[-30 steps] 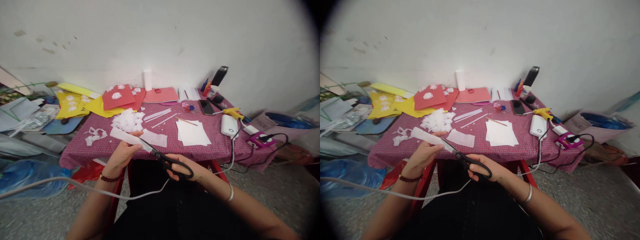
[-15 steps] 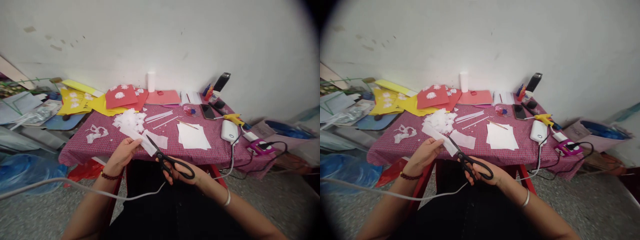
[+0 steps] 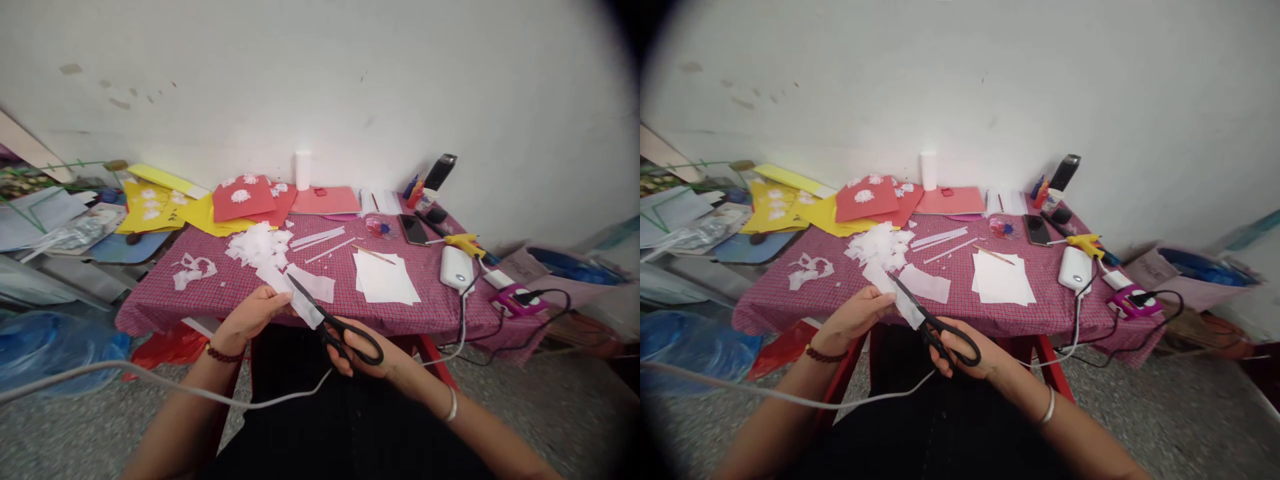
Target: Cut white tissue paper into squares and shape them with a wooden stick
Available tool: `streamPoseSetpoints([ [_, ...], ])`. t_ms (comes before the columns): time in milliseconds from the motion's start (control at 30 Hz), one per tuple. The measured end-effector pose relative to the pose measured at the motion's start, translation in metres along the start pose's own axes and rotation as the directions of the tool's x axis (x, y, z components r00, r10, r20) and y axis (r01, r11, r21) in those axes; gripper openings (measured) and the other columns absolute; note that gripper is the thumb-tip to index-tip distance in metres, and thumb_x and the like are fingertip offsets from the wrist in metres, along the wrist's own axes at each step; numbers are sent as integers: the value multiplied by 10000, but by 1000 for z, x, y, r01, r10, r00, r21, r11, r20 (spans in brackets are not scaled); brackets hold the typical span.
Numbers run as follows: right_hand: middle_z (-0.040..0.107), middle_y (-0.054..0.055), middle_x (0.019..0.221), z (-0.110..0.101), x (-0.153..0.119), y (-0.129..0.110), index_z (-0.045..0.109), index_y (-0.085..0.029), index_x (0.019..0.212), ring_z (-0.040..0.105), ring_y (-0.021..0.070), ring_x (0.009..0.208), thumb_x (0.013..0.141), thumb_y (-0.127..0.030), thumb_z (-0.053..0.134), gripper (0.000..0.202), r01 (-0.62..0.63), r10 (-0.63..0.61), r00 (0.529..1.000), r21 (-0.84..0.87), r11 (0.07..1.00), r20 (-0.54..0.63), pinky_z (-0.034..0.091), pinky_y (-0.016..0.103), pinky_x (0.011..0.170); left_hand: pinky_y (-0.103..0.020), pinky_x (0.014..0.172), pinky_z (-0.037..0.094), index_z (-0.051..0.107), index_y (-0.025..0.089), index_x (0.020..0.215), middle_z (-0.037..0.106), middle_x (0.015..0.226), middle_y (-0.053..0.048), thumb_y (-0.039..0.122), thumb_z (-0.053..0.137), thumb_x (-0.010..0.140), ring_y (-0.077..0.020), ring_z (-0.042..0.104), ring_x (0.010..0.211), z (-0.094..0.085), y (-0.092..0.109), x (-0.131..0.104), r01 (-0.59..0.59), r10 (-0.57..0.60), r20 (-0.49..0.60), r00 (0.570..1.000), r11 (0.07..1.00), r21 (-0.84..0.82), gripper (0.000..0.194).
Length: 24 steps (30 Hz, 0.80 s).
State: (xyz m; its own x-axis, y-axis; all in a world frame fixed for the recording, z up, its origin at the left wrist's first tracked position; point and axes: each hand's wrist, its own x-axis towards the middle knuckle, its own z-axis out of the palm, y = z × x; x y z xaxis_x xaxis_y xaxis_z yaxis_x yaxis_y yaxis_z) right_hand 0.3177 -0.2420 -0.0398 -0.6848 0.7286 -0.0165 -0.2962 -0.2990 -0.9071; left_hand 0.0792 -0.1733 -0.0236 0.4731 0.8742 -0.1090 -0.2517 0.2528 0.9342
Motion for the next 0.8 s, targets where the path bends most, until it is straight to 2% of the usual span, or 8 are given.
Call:
streamPoseSetpoints([
  [100, 507, -40, 643, 0, 0, 1, 505, -163, 1030, 359, 55, 432, 857, -630, 582, 504, 15, -15, 1000, 4, 1000, -15, 302, 183, 379, -320, 741, 548, 765, 118, 822, 747, 786, -126, 322, 756, 767, -191, 683, 699, 3, -1, 0, 15, -15, -26, 1000, 1000, -15, 212],
  [200, 518, -31, 658, -3, 0, 4, 505, -170, 1032, 372, 58, 437, 865, -635, 565, 498, 11, -10, 999, 12, 1000, -40, 308, 187, 382, -323, 751, 545, 760, 136, 824, 753, 828, -122, 271, 767, 750, -195, 689, 737, 7, 0, 0, -16, 14, -52, 999, 999, -42, 155],
  [300, 520, -22, 688, -5, -2, 5, 513, -173, 1051, 384, 62, 452, 844, -653, 579, 528, -1, 3, 998, 31, 1000, -67, 319, 194, 398, -306, 793, 536, 756, 149, 905, 757, 912, -110, 195, 814, 672, -194, 695, 821, 8, 3, 0, -82, 73, -107, 992, 993, -89, 244],
  [467, 518, -13, 713, -4, -1, 2, 521, -159, 1044, 404, 67, 482, 829, -660, 592, 549, -13, 13, 998, 2, 1000, -60, 330, 202, 433, -317, 749, 551, 745, 141, 819, 754, 890, -102, 376, 814, 665, -202, 689, 799, 7, 9, 4, -201, 122, -282, 952, 943, -267, 290],
  [567, 517, -16, 703, -4, 0, 0, 514, -151, 1043, 404, 67, 487, 827, -673, 583, 569, -11, 10, 999, -34, 999, -34, 322, 198, 437, -275, 693, 543, 729, 125, 737, 746, 782, -78, 362, 837, 637, -165, 670, 704, 8, 9, 7, -193, 97, -353, 931, 950, -248, 279],
  [667, 524, -10, 717, -3, -1, -3, 509, -146, 1063, 420, 73, 514, 816, -685, 587, 598, -32, 31, 999, -60, 998, -15, 340, 203, 467, -260, 696, 534, 728, 103, 728, 741, 757, -79, 353, 832, 655, -149, 658, 680, 12, 6, 8, -148, 74, -332, 940, 968, -204, 280],
  [800, 544, 24, 784, -1, -4, -5, 532, -142, 1062, 468, 99, 601, 804, -719, 564, 633, -40, 39, 999, -63, 997, -12, 382, 229, 545, -262, 718, 534, 744, 109, 782, 745, 799, -76, 371, 783, 722, -150, 665, 717, 13, 4, 7, -151, 93, -291, 952, 971, -183, 272],
])
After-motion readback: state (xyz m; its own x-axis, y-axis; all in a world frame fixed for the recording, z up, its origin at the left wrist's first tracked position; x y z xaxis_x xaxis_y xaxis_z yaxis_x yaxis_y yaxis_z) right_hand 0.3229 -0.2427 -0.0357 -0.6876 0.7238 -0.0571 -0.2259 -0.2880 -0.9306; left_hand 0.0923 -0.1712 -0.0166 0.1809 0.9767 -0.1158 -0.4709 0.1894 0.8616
